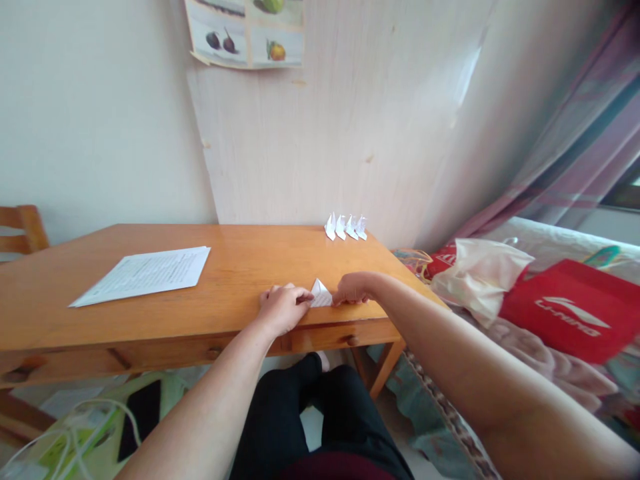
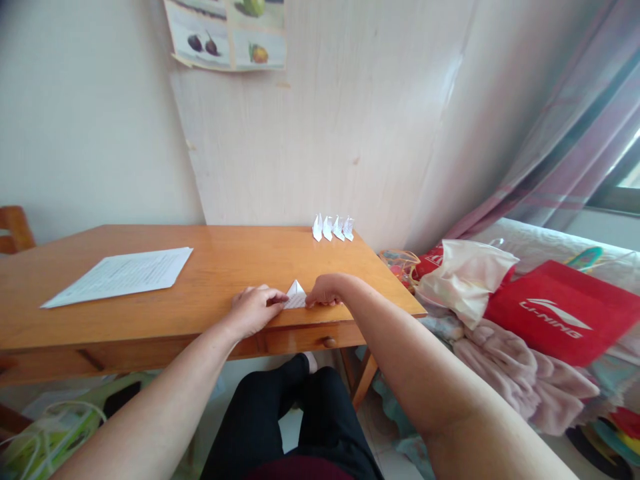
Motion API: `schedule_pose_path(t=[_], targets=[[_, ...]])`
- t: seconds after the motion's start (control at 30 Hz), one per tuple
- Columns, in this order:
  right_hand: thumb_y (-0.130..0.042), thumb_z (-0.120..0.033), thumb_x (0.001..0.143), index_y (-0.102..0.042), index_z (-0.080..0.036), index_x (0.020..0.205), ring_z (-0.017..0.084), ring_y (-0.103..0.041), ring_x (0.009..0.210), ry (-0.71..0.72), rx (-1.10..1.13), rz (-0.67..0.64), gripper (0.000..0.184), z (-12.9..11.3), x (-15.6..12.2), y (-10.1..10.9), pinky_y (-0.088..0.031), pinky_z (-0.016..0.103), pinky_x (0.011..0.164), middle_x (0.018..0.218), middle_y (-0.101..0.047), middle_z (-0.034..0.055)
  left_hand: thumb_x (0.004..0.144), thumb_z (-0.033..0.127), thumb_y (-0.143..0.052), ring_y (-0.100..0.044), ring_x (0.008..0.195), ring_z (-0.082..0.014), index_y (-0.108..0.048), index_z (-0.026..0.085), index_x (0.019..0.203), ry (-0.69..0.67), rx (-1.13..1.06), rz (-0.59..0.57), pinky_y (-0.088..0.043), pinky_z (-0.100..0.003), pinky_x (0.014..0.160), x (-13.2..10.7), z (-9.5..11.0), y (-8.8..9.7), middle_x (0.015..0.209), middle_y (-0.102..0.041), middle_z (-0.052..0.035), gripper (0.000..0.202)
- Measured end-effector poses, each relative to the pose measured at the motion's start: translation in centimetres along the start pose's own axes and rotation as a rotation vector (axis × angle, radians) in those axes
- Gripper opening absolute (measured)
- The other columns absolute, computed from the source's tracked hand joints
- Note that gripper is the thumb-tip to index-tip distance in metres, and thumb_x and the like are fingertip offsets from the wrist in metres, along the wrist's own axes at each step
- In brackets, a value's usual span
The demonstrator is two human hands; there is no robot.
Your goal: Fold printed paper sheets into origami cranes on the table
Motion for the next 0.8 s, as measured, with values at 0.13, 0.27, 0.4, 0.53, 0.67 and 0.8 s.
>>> schedule_pose_path(t=[0.13,0.27,0.4,0.53,0.67,0.8], targets=[[-0.066,-0.038,0.074,-0.054,-0.018,0.056,0.014,-0.049,0.049,0.004,0.073,-0.009,0.030,0.7,-0.4,-0.2,-0.039,0.027,0.051,0.051,-0.053,-0.0006,0.088,0.041,-0.058,-0.061,0.104,-0.0283,-0.074,0.040,0.107,-0.011,0.001,0.011,-0.043,-0.041,0.091,0.0,-0.1,-0.1,0.110,-0.072,-0.0016,0.024],[-0.063,-0.027,0.073,-0.054,-0.017,0.058,0.013,-0.049,0.048,0.029,0.183,0.032,0.020,1.1,-1.2,-0.6,-0.039,0.025,0.050,0.052,-0.055,-0.0009,0.089,0.039,-0.058,-0.060,0.105,-0.0283,-0.074,0.039,0.106,-0.028,-0.006,0.037,-0.041,-0.042,0.093,-0.3,-0.1,-0.2,0.111,-0.072,-0.0012,0.024],[-0.056,-0.022,0.076,-0.055,-0.017,0.066,0.012,-0.054,0.052,0.078,0.320,0.133,0.011,1.8,-2.2,-1.3,-0.040,0.023,0.050,0.060,-0.060,0.0008,0.090,0.036,-0.058,-0.060,0.107,-0.0253,-0.073,0.037,0.107,-0.054,-0.026,0.065,-0.040,-0.039,0.095,-0.9,0.1,-0.2,0.112,-0.072,-0.0003,0.023],[-0.049,-0.021,0.082,-0.056,-0.017,0.077,0.012,-0.059,0.057,0.137,0.418,0.250,0.009,2.6,-2.7,-2.1,-0.042,0.021,0.051,0.072,-0.066,0.0032,0.092,0.033,-0.055,-0.060,0.107,-0.0241,-0.073,0.034,0.108,-0.057,-0.042,0.098,-0.039,-0.038,0.097,-1.3,0.3,-0.2,0.111,-0.072,-0.0012,0.024],[-0.054,-0.025,0.082,-0.062,-0.016,0.086,0.013,-0.061,0.065,0.233,0.437,0.364,0.012,2.0,-2.4,-2.7,-0.043,0.022,0.056,0.078,-0.068,0.0033,0.088,0.033,-0.061,-0.060,0.106,-0.0251,-0.073,0.033,0.107,-0.053,-0.044,0.115,-0.038,-0.039,0.096,-1.3,0.3,-0.3,0.110,-0.072,-0.0020,0.024],[-0.067,-0.023,0.073,-0.067,-0.017,0.090,0.017,-0.060,0.083,0.352,0.424,0.504,0.017,0.0,-1.4,-3.1,-0.042,0.024,0.069,0.090,-0.069,0.0043,0.084,0.031,-0.065,-0.060,0.105,-0.0253,-0.073,0.034,0.105,-0.063,-0.037,0.128,-0.038,-0.039,0.093,-1.3,0.2,-0.2,0.109,-0.072,-0.0001,0.024]])
Point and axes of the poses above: each hand's wrist, its own x-axis towards the middle knuckle, its own y-axis out of the back of the hand, z = x × y, the point moved 1 cm from there along x, towards the middle knuckle
